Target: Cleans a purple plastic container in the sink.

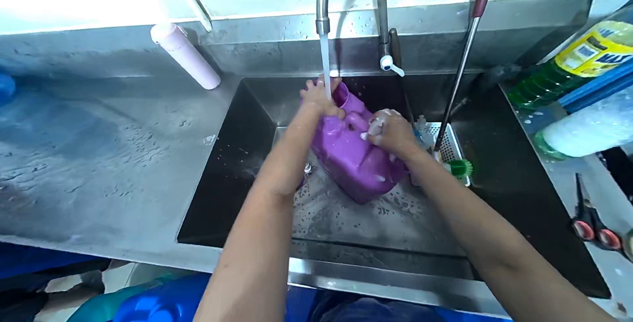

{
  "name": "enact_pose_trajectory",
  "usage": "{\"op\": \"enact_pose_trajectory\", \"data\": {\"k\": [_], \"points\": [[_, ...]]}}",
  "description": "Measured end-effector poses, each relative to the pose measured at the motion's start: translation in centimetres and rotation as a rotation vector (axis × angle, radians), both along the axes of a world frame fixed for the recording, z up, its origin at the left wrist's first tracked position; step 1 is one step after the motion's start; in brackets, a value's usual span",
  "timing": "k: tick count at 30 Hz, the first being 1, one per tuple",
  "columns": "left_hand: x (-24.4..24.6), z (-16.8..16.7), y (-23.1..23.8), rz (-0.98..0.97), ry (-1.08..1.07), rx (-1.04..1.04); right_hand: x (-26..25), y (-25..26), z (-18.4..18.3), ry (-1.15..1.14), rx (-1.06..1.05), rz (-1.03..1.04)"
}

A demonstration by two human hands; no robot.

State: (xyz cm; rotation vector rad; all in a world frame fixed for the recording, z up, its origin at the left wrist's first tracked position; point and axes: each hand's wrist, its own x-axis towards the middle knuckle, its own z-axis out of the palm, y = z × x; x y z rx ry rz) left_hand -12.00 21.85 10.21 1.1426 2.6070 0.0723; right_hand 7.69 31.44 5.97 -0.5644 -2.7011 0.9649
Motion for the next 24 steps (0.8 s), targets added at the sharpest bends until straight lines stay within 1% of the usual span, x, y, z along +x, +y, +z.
{"op": "enact_pose_trajectory", "data": {"k": [1, 3, 4, 6, 8, 11, 12, 14, 15, 17, 18, 20, 22, 23, 24], "points": [[-0.8, -0.1, -1.0, -0.008, -0.011, 0.03, 0.4, -0.2, -0.1, 0.105, -0.061, 0.0], [-3.1, 0.0, -3.1, 0.007, -0.051, 0.136, 1.7, 1.3, 0.1, 0.308, -0.238, -0.066], [-4.4, -0.3, -4.4, 0.047, -0.088, 0.194, 2.6, 2.7, 0.3, 0.375, -0.299, -0.126], [-7.6, -0.7, -7.5, 0.157, -0.151, 0.268, 4.7, 5.6, 1.2, 0.449, -0.343, -0.258], [-10.6, -1.5, -10.8, 0.275, -0.193, 0.317, 6.7, 7.7, 2.1, 0.456, -0.325, -0.345], [-12.3, -2.5, -14.7, 0.455, -0.238, 0.419, 8.4, 8.7, 2.8, 0.435, -0.3, -0.407], [-12.6, -2.8, -15.4, 0.495, -0.247, 0.44, 8.6, 8.6, 3.0, 0.421, -0.312, -0.411], [-12.7, -2.5, -15.5, 0.509, -0.234, 0.435, 8.1, 8.5, 3.6, 0.348, -0.299, -0.395], [-12.2, -2.0, -14.8, 0.487, -0.21, 0.42, 7.4, 8.5, 4.1, 0.303, -0.262, -0.367], [-9.2, -0.5, -11.9, 0.395, -0.159, 0.357, 5.1, 8.4, 5.5, 0.234, -0.157, -0.264], [-7.1, 0.0, -9.9, 0.314, -0.132, 0.299, 3.4, 8.6, 6.0, 0.195, -0.089, -0.218], [-2.4, 0.0, -6.0, 0.021, -0.038, 0.187, -0.9, 9.2, 6.8, 0.066, -0.038, -0.172], [1.2, -1.6, -3.0, -0.295, 0.056, 0.18, -5.6, 9.6, 5.7, -0.034, -0.149, -0.208], [2.3, -2.6, -2.3, -0.416, 0.116, 0.196, -7.8, 9.3, 4.5, -0.007, -0.266, -0.252], [2.8, -3.8, -1.9, -0.512, 0.192, 0.257, -9.6, 8.6, 3.3, 0.069, -0.414, -0.304]]}}
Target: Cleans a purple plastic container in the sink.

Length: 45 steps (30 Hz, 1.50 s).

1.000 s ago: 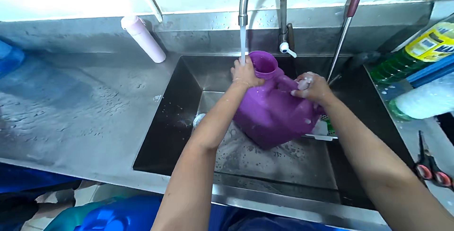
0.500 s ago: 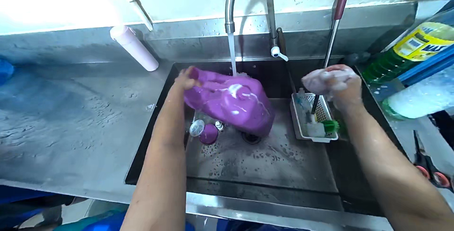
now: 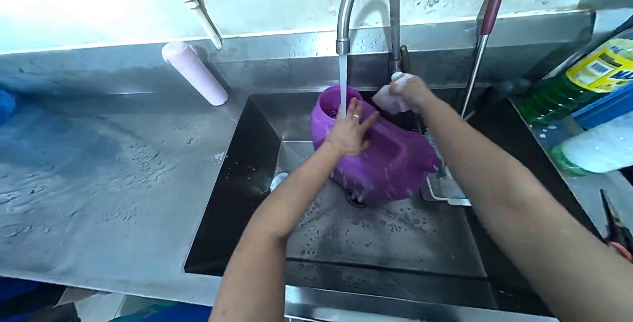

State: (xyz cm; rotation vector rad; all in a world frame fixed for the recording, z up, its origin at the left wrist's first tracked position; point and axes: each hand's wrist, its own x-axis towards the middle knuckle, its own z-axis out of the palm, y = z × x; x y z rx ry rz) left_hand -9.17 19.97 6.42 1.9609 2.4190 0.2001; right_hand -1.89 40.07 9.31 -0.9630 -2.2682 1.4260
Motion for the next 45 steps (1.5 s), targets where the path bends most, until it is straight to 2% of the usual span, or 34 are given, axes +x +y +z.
{"op": "enact_pose_trajectory", "data": {"k": [2, 3, 6, 8, 11, 15, 17, 19, 22, 24, 26, 28, 31, 33, 35, 37, 39, 41, 43, 45], "points": [[0.8, -2.1, 0.7, -0.155, 0.108, 0.144, -2.4, -1.3, -1.6, 0.168, -0.194, -0.116], [1.3, -2.5, 1.2, -0.212, 0.116, 0.143, -2.8, -1.4, -1.8, 0.208, -0.234, -0.116], [3.2, -2.1, 3.5, -0.272, 0.063, 0.095, -0.6, 0.0, -1.3, 0.169, -0.309, 0.031], [4.0, -0.2, 5.0, -0.255, 0.028, -0.024, 1.8, 0.7, 0.2, 0.187, -0.33, 0.08], [5.8, 1.9, 6.4, -0.092, -0.11, -0.191, 6.9, 1.6, 2.5, 0.318, -0.245, 0.093], [5.5, 3.7, 6.1, 0.272, -0.365, -0.339, 16.8, 2.8, 4.6, 0.437, -0.127, 0.077], [2.8, 2.5, 4.0, 0.371, -0.517, -0.252, 22.3, 3.2, 5.2, 0.454, -0.106, 0.163], [-0.3, 1.3, 1.3, 0.408, -0.602, -0.154, 25.1, 3.6, 5.4, 0.445, -0.07, 0.217], [0.1, 1.9, 0.7, 0.359, -0.467, -0.232, 22.3, 2.4, 4.6, 0.23, 0.13, 0.173], [3.6, 2.6, 3.2, 0.21, -0.29, -0.29, 16.7, 2.0, 3.6, 0.102, 0.183, 0.118], [6.5, 2.6, 5.7, 0.031, -0.148, -0.252, 10.3, 2.6, 2.4, -0.033, 0.211, 0.032], [8.1, 1.8, 6.8, -0.059, -0.076, -0.174, 5.0, 3.4, 1.0, -0.223, 0.249, -0.001], [8.4, -0.1, 5.7, -0.021, -0.035, -0.048, 0.4, 2.3, 0.2, -0.418, 0.273, -0.027], [7.6, -1.6, 4.3, -0.002, -0.044, 0.047, -1.2, 1.5, 0.8, -0.496, 0.377, -0.042], [7.0, -2.1, 3.2, -0.021, -0.031, 0.071, -1.6, 1.4, 1.3, -0.557, 0.536, -0.02], [7.0, -1.5, 2.6, -0.017, -0.029, 0.01, -1.3, 1.2, 1.0, -0.566, 0.67, -0.001], [5.6, -0.3, 1.9, 0.078, -0.095, 0.081, -0.9, 1.0, 1.6, -0.564, 0.722, -0.003], [2.2, 0.4, 0.2, 0.27, -0.237, 0.217, 1.1, -0.6, 3.6, -0.529, 0.689, 0.012], [-1.8, 0.3, -1.3, 0.453, -0.468, 0.281, 5.1, -4.2, 4.9, -0.464, 0.626, 0.102], [-4.0, -0.6, -2.3, 0.469, -0.623, 0.31, 8.5, -7.7, 3.2, -0.507, 0.553, 0.235]]}}
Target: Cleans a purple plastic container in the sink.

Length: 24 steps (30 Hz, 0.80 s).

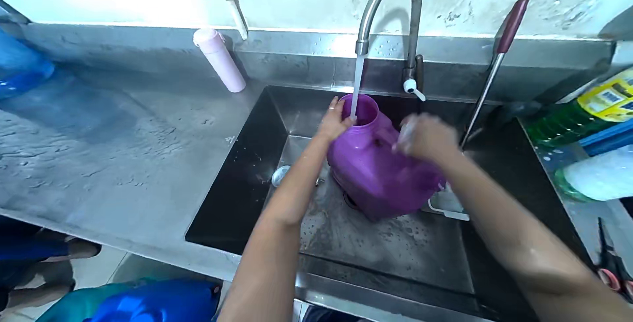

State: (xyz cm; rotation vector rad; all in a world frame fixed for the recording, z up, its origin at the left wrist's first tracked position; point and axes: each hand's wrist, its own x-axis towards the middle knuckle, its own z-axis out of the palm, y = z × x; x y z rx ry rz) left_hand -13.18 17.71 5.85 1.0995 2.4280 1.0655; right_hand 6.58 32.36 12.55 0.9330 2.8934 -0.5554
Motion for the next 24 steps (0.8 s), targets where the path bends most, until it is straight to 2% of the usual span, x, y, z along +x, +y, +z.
{"op": "enact_pose_trajectory", "data": {"k": [1, 3, 6, 11, 14, 17, 18, 24], "points": [[-0.5, -0.2, -0.3, -0.03, -0.007, 0.01, 0.9, -0.9, -1.4, -0.006, -0.009, 0.017], [-0.5, -0.8, -1.0, -0.088, 0.052, -0.015, 2.1, -1.0, -4.2, 0.148, -0.009, 0.02], [0.5, -0.9, -1.3, -0.043, 0.105, -0.017, 2.7, -0.5, -5.7, 0.286, 0.01, 0.039], [-2.7, 1.8, -2.9, -0.084, -0.094, 0.025, 2.4, -0.1, -6.3, 0.361, 0.027, 0.103], [-2.7, 3.2, -1.8, -0.029, -0.038, -0.113, 2.3, -0.3, -6.5, 0.38, 0.036, 0.12], [-0.5, 4.4, 1.3, -0.006, 0.081, -0.349, 2.2, 0.1, -6.5, 0.389, 0.037, 0.11], [0.4, 4.1, 1.9, 0.012, 0.094, -0.358, 2.2, 0.2, -6.6, 0.393, 0.036, 0.109], [6.6, -0.9, -0.6, 0.146, 0.174, -0.004, 3.2, 0.6, -6.7, 0.427, -0.043, 0.174]]}}
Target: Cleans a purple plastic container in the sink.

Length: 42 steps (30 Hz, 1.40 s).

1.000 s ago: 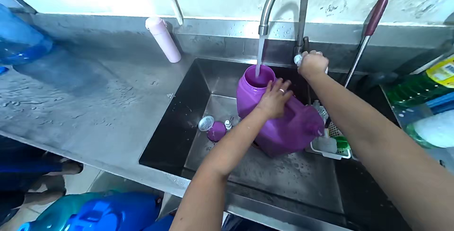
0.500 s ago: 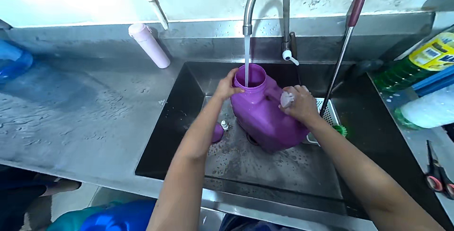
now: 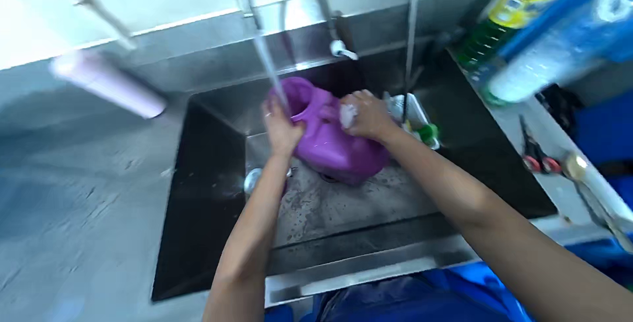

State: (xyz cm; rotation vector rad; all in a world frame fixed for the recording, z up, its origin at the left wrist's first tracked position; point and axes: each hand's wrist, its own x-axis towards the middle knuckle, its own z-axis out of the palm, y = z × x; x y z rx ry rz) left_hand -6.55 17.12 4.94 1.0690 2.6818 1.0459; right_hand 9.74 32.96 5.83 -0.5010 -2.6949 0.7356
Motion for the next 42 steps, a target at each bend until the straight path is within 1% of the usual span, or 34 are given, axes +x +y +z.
{"op": "enact_pose_trajectory", "data": {"k": [2, 4, 5, 6, 8, 10, 12, 13, 14, 15, 16, 18, 21, 22, 24, 25, 27, 29, 30, 33, 36, 39, 42], "points": [[1.6, -1.7, -1.8, 0.001, 0.067, 0.071, 1.8, -0.1, -0.5, 0.112, 0.015, 0.023], [1.0, -1.9, -3.7, -0.037, 0.079, 0.136, 3.0, -0.6, -0.8, 0.201, 0.02, 0.046], [-0.2, -1.4, -4.3, -0.077, 0.061, 0.116, 3.0, -0.9, -0.6, 0.194, 0.007, 0.053], [-2.0, -0.5, -4.6, -0.118, 0.032, 0.048, 2.6, -1.2, -0.4, 0.158, -0.011, 0.051], [-5.8, 1.3, -4.3, -0.178, -0.007, -0.148, 1.1, -1.2, 0.1, 0.036, -0.074, 0.036], [-8.6, 2.8, -2.6, -0.172, -0.028, -0.254, -0.4, -0.4, 0.2, 0.027, -0.095, 0.012], [-8.8, 3.8, 0.7, -0.091, -0.156, -0.244, -0.8, 0.1, 0.1, 0.048, -0.108, 0.017], [-7.3, 4.5, 2.8, -0.059, -0.212, -0.243, -0.7, 0.2, 0.0, 0.052, -0.111, 0.021], [-5.3, 5.2, 4.7, -0.054, -0.205, -0.273, -0.4, 0.4, 0.2, 0.033, -0.13, 0.023], [-3.8, 5.6, 6.3, -0.069, -0.154, -0.305, 0.0, 0.8, 0.5, 0.011, -0.144, 0.013], [-3.0, 5.4, 7.2, -0.093, -0.069, -0.284, 0.5, 1.4, 0.6, 0.007, -0.138, -0.011], [-2.4, 4.4, 7.4, -0.16, 0.039, -0.102, 2.1, 3.5, 0.0, 0.073, -0.14, -0.047], [-3.1, 2.7, 5.3, -0.295, 0.014, 0.165, 4.1, 7.4, -1.9, 0.164, -0.175, -0.057], [-3.3, 2.2, 4.4, -0.354, 0.016, 0.212, 4.7, 8.4, -2.0, 0.181, -0.202, -0.041], [-3.2, 1.9, 3.3, -0.415, 0.038, 0.189, 5.0, 9.9, -1.9, 0.215, -0.222, -0.004], [-3.1, 2.1, 3.0, -0.391, 0.024, 0.155, 4.6, 10.2, -2.0, 0.234, -0.201, 0.015], [-4.0, 2.2, 2.6, -0.336, -0.087, 0.114, 2.9, 10.0, -2.1, 0.225, -0.173, 0.042], [-6.6, 1.9, 1.4, -0.322, -0.255, 0.125, 0.5, 8.9, -1.6, 0.156, -0.163, 0.059], [-7.9, 1.7, 0.4, -0.32, -0.302, 0.138, -0.7, 8.3, -1.5, 0.116, -0.159, 0.076], [-9.6, 1.9, -1.9, -0.256, -0.295, 0.163, -2.5, 7.5, -1.8, 0.093, -0.124, 0.144], [-8.8, 1.6, -1.8, -0.212, -0.247, 0.128, -2.3, 7.6, -2.1, 0.105, -0.121, 0.162], [-7.9, 2.3, -0.9, -0.191, -0.248, 0.031, -2.1, 6.9, -2.1, 0.138, -0.094, 0.146], [-7.5, 4.6, 0.7, -0.183, -0.209, -0.12, -1.4, 3.9, -1.3, 0.106, -0.117, 0.106]]}}
